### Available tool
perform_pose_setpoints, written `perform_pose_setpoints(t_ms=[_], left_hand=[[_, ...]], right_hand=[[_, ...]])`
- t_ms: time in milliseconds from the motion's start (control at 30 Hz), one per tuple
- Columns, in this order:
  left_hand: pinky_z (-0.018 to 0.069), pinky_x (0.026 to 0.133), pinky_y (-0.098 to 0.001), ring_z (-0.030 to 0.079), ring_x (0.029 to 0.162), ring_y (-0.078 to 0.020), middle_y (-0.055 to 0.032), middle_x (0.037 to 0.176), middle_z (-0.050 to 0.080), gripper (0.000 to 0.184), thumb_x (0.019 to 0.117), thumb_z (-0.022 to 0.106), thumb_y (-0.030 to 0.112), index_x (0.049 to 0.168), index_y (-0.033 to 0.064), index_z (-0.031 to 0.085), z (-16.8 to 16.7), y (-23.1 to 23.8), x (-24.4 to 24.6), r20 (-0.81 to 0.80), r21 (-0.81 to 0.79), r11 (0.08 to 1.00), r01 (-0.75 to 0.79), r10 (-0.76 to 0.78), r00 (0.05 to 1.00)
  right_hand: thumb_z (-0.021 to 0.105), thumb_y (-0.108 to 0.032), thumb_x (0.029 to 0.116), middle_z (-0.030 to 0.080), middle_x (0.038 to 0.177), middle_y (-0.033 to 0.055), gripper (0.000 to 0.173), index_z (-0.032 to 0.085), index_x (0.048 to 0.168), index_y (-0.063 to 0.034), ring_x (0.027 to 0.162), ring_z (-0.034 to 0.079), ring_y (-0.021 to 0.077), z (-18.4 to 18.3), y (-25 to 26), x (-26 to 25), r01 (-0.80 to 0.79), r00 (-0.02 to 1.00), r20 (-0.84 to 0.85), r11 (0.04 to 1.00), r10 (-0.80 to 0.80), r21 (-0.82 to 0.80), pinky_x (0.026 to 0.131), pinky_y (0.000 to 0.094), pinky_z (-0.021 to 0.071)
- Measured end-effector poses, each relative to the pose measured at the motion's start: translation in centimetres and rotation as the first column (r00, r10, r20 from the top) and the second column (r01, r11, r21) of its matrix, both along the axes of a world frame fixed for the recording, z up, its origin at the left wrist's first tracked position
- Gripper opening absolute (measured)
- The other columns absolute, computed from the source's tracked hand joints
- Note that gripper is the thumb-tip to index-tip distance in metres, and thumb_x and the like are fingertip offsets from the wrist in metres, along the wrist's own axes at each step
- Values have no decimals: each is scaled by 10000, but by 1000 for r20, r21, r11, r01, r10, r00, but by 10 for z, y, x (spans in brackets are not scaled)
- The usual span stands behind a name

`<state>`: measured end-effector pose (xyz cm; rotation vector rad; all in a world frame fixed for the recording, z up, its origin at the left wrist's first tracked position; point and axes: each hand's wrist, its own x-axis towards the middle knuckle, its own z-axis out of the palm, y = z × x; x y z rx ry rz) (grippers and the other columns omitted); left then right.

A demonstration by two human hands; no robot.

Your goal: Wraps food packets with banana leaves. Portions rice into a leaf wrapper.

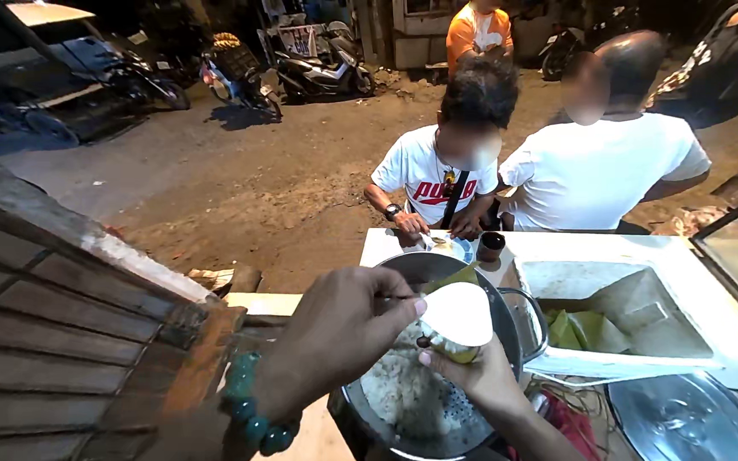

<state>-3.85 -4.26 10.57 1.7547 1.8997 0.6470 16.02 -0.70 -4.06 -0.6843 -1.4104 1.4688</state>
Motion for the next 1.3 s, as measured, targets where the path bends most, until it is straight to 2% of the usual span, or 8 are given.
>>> perform_pose_setpoints(t_ms=[200, 367, 467, 600, 767, 933, 1100, 1300], left_hand=[[573, 655, -346, 663, 727, -35, 137, 789, 695, 298, 879, 663, 600, 893, 313, 744, -34, -11, -10, 88, -99, 994, -55, 63, 994], [562, 711, -391, 655, 760, -45, 132, 802, 685, 288, 892, 674, 584, 919, 306, 744, -36, -7, -11, 3, -196, 980, -42, 44, 999], [568, 637, -343, 649, 699, -4, 171, 792, 691, 288, 921, 628, 600, 932, 341, 752, -46, -12, -6, -73, 57, 998, 12, -8, 997], [617, 635, -272, 679, 745, -14, 124, 925, 706, 243, 1009, 585, 442, 1092, 272, 736, -43, -28, -11, -127, 483, 875, 0, 70, 989], [610, 675, -395, 738, 858, -209, -92, 1060, 753, 266, 1005, 603, 157, 1231, 129, 742, -42, -79, 0, -353, 387, 919, 74, 73, 933], [579, 638, -312, 713, 770, -158, -48, 927, 753, 231, 991, 609, 182, 1142, 133, 777, -67, -86, 20, -371, 436, 894, 107, 70, 926], [499, 519, -293, 635, 613, -147, -37, 791, 705, 234, 976, 617, 237, 1085, 130, 795, -83, -77, 32, -333, 513, 853, 97, 93, 938], [472, 477, -275, 588, 552, -135, -27, 702, 644, 249, 964, 590, 231, 1030, 107, 796, -91, -68, 38, -354, 545, 830, 115, 104, 929]], right_hand=[[906, -31, 696, 706, 1139, 121, 822, 436, 1359, 96, 1009, 728, 169, 4, -3, -3, 29, 1000, 5, 1000, -29, 4, 929, 311, 622], [916, -14, 666, 706, 1136, 118, 844, 430, 1348, 86, 1013, 728, 169, 6, -4, -2, -35, 999, -13, 998, 34, -46, 928, 313, 623], [912, -12, 672, 724, 1095, 117, 779, 467, 1306, 72, 995, 736, 188, 9, -3, 1, -52, 998, -36, 990, 47, -134, 911, 331, 628], [897, -19, 702, 727, 1070, 193, 735, 466, 1287, 91, 966, 745, 281, 15, -1, 5, -8, 991, -132, 951, -35, -308, 867, 405, 643], [895, -65, 688, 713, 1091, 160, 808, 439, 1344, 58, 959, 741, 236, 16, 1, 4, 200, 971, -56, 918, -232, -342, 857, 358, 648], [898, -107, 655, 712, 1076, 61, 832, 463, 1350, 35, 964, 716, 91, 10, -2, -4, 267, 964, 43, 950, -263, -162, 864, 244, 613], [833, -4, 685, 714, 1067, 72, 742, 469, 1331, 35, 959, 722, 112, 11, -5, -6, 242, 970, 10, 960, -243, -139, 854, 259, 621], [820, -26, 725, 716, 1079, 77, 699, 481, 1334, 30, 978, 721, 125, 5, -5, -6, 220, 975, 47, 969, -216, -110, 873, 266, 616]])
